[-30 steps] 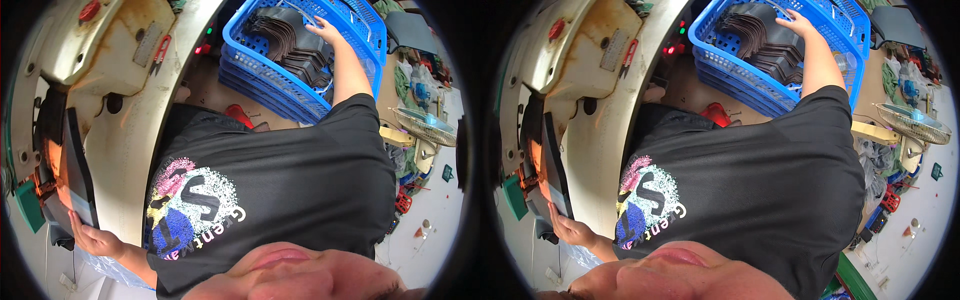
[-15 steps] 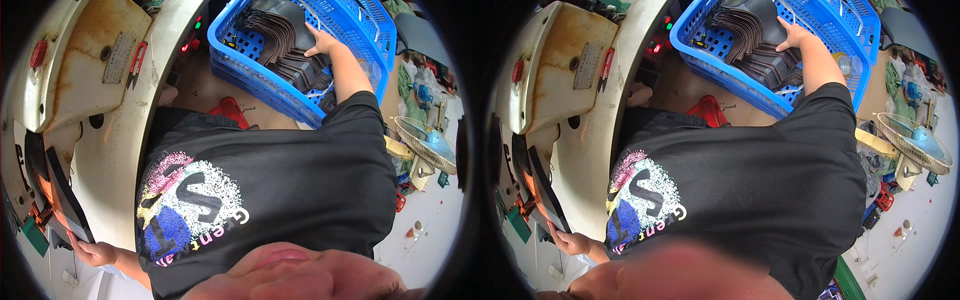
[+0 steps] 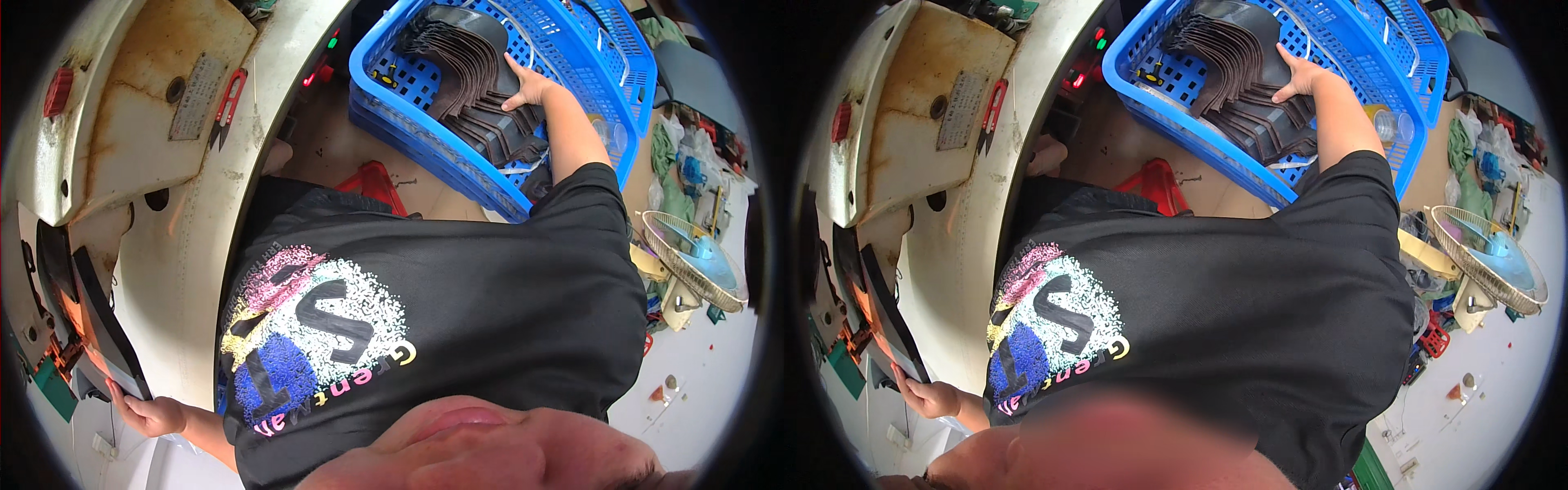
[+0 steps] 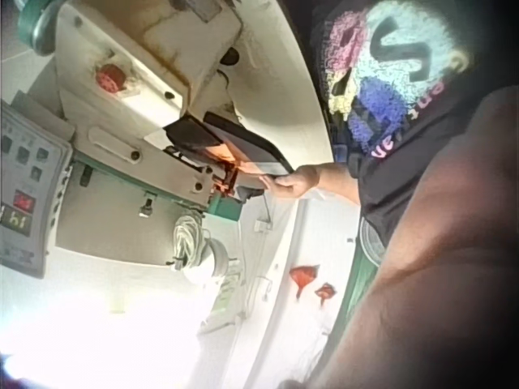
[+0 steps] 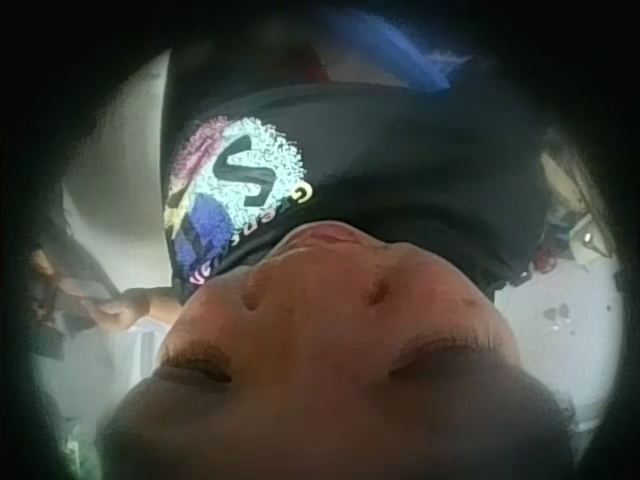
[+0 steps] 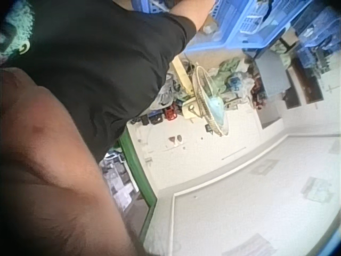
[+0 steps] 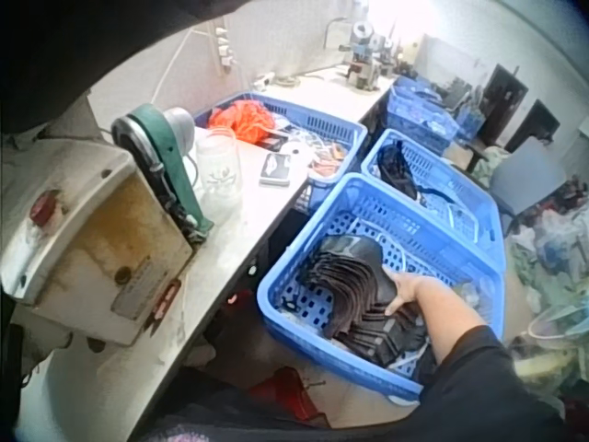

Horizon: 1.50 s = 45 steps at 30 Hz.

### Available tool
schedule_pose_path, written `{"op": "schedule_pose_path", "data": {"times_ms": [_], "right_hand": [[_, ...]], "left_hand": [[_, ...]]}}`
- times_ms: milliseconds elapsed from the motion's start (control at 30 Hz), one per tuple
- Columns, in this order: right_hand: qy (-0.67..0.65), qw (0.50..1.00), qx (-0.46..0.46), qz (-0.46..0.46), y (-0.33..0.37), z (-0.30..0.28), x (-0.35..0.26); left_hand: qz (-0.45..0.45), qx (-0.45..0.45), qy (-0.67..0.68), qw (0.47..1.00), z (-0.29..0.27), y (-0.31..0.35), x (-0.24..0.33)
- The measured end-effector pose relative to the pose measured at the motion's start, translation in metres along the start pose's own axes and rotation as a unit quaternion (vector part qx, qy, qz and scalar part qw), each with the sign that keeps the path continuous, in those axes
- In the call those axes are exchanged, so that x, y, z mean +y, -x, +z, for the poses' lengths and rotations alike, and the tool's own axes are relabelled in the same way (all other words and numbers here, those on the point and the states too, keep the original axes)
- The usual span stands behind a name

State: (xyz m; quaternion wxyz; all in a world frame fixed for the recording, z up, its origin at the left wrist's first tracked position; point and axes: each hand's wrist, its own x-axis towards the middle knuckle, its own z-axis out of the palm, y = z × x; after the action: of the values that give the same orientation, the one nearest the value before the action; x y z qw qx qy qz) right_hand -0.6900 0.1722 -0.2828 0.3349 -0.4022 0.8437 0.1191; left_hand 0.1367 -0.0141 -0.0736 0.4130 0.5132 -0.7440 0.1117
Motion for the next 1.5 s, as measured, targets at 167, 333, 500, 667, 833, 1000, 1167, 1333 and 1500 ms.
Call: {"op": "schedule_pose_path", "data": {"times_ms": [167, 333, 500, 667, 833, 1000, 1167, 1333, 1500], "right_hand": [[0.034, 0.999, 0.006, 0.002, -0.001, -0.007, -0.010], [0.066, 0.998, -0.009, 0.011, 0.032, -0.032, -0.036], [0.029, 0.999, -0.027, 0.011, 0.039, -0.032, -0.029], [0.066, 0.994, -0.043, 0.070, 0.035, 0.002, -0.043], [0.069, 0.995, -0.001, 0.072, 0.043, 0.008, -0.049], [0.102, 0.992, -0.017, 0.077, 0.050, -0.002, -0.058], [0.011, 0.996, -0.082, 0.028, 0.050, 0.005, -0.036], [-0.097, 0.995, 0.006, -0.022, 0.033, 0.028, -0.016], [0.009, 0.999, 0.005, 0.030, 0.067, 0.011, -0.052]], "left_hand": [[-0.003, 0.004, 0.020, 1.000, -0.003, -0.001, -0.002], [-0.002, 0.004, 0.015, 1.000, -0.002, -0.003, -0.001], [-0.011, 0.009, 0.023, 1.000, -0.003, -0.001, -0.004], [-0.015, 0.017, 0.039, 0.999, -0.001, -0.002, -0.006], [-0.003, 0.019, 0.034, 0.999, 0.001, -0.002, -0.002], [-0.003, 0.026, 0.030, 0.999, 0.004, -0.003, 0.005], [0.004, 0.028, 0.046, 0.999, 0.005, -0.002, 0.004], [0.007, 0.030, 0.047, 0.998, 0.006, -0.003, 0.007], [0.012, 0.033, 0.051, 0.998, 0.008, -0.003, 0.011]]}}
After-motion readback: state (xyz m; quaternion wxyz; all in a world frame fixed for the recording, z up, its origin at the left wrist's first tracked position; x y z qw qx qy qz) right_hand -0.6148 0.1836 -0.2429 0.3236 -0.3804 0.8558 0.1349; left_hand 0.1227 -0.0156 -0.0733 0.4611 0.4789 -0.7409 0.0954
